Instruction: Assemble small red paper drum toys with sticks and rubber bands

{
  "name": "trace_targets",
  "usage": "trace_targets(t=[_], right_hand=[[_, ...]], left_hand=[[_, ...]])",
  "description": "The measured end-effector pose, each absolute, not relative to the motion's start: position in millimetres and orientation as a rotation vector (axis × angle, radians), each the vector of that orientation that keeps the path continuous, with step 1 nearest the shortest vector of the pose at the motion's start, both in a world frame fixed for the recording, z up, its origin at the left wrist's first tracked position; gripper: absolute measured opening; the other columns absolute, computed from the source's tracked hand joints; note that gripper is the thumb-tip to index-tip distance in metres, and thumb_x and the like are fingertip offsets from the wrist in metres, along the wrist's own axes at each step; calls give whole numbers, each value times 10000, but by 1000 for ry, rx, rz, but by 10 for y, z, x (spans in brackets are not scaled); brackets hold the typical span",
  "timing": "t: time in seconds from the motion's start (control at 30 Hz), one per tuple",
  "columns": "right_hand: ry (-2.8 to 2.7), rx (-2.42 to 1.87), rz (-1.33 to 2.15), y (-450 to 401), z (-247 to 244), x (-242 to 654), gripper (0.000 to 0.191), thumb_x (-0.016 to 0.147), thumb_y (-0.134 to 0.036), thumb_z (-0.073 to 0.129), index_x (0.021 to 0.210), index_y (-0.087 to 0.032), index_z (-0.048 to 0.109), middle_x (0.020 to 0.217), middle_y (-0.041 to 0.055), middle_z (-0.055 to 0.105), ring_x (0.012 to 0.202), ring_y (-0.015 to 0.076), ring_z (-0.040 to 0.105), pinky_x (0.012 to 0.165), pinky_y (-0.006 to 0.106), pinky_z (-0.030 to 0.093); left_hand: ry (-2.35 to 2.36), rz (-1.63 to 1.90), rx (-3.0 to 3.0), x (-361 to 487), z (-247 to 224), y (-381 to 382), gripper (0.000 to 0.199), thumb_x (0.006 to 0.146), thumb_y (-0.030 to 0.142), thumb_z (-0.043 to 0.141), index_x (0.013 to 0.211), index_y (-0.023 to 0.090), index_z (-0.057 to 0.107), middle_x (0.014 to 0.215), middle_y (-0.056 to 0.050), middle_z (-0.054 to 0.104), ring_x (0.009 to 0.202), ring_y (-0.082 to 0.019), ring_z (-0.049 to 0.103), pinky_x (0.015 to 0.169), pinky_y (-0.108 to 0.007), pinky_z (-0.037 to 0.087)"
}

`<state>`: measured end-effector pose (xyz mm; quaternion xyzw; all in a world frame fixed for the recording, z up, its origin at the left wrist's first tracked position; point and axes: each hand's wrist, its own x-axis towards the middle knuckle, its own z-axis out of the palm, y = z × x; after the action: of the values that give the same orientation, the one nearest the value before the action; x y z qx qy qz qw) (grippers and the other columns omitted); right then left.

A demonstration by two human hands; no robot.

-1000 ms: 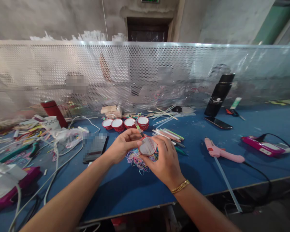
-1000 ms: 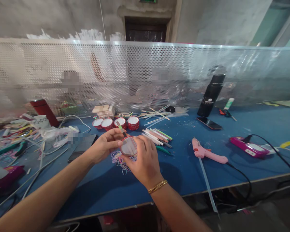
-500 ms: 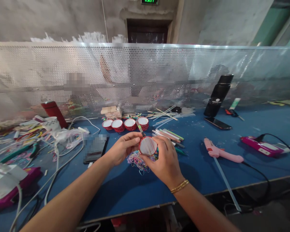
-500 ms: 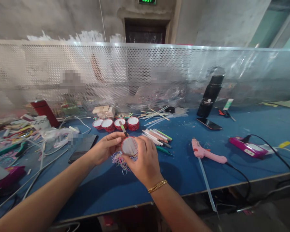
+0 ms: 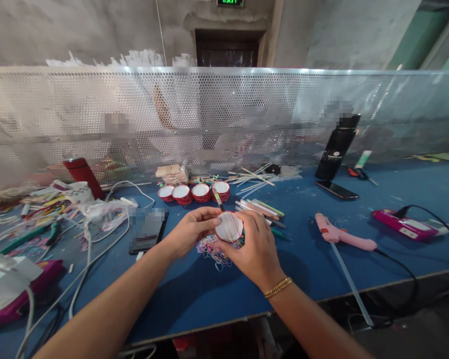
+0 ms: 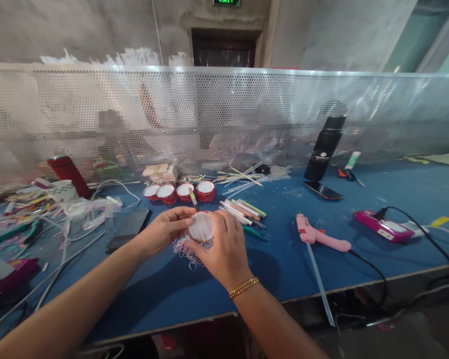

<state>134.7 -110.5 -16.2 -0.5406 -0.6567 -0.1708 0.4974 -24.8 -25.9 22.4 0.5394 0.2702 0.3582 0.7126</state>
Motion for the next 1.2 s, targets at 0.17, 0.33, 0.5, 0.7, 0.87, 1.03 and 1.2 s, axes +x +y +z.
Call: trace_targets(t=[0.17,0.33,0.5,0.7,0.87,1.03,1.2], right_hand=[[-1627,-1342,-421,-1104,-190,1333,675,764,-589,688,1247,-152,511,1204,162,598,1165,324,532,994,508,431],[-1715,-1351,-392,-1074,-191,1358,564,808,-395,684,1279,-145,500,1223,155,589,1185,309,523,1004,492,432],[-1784,-1338,-333,-1026,-124,1411,498,808,-285,690,1256,-169,507,1199,137,599,1165,296,538,969,471,455],[-1888,-1400,-321,-965,77,1418,559,750,-287,740,1249,-167,518,1137,134,617,1095,309,564,894,479,456],[-1999,-1488,-312,-879,209,1396,559,722,-313,751,1224,-174,549,1089,117,632,1038,301,582,865,450,427],[-2039,-1504,-331,-749,253,1380,499,732,-328,730,1184,-194,565,1047,94,660,983,287,604,844,426,390],[-2148,-1496,-263,-623,304,1375,436,719,-278,752,1114,-198,585,976,75,685,963,265,632,833,408,403]], left_hand=[[652,794,1197,-273,262,-240,329,679,211,823,976,141,701,953,-48,706,774,-111,645,753,-255,517],[676,803,1227,-321,246,-178,330,701,239,809,998,138,710,967,-66,717,801,-128,651,778,-271,516],[696,832,1215,-330,228,-141,299,722,234,791,994,134,720,967,-86,729,795,-135,658,766,-272,511],[680,841,1169,-332,266,-154,257,720,207,784,956,127,721,879,-71,731,712,-113,642,700,-240,512],[706,874,1146,-366,255,-108,239,725,212,774,939,123,718,796,-57,715,667,-111,637,653,-223,510],[739,897,1124,-388,225,-51,197,747,194,742,931,126,720,771,-59,715,632,-110,631,614,-216,500],[809,938,1088,-391,197,-23,143,761,156,703,899,124,724,767,-66,715,619,-112,631,600,-216,505]])
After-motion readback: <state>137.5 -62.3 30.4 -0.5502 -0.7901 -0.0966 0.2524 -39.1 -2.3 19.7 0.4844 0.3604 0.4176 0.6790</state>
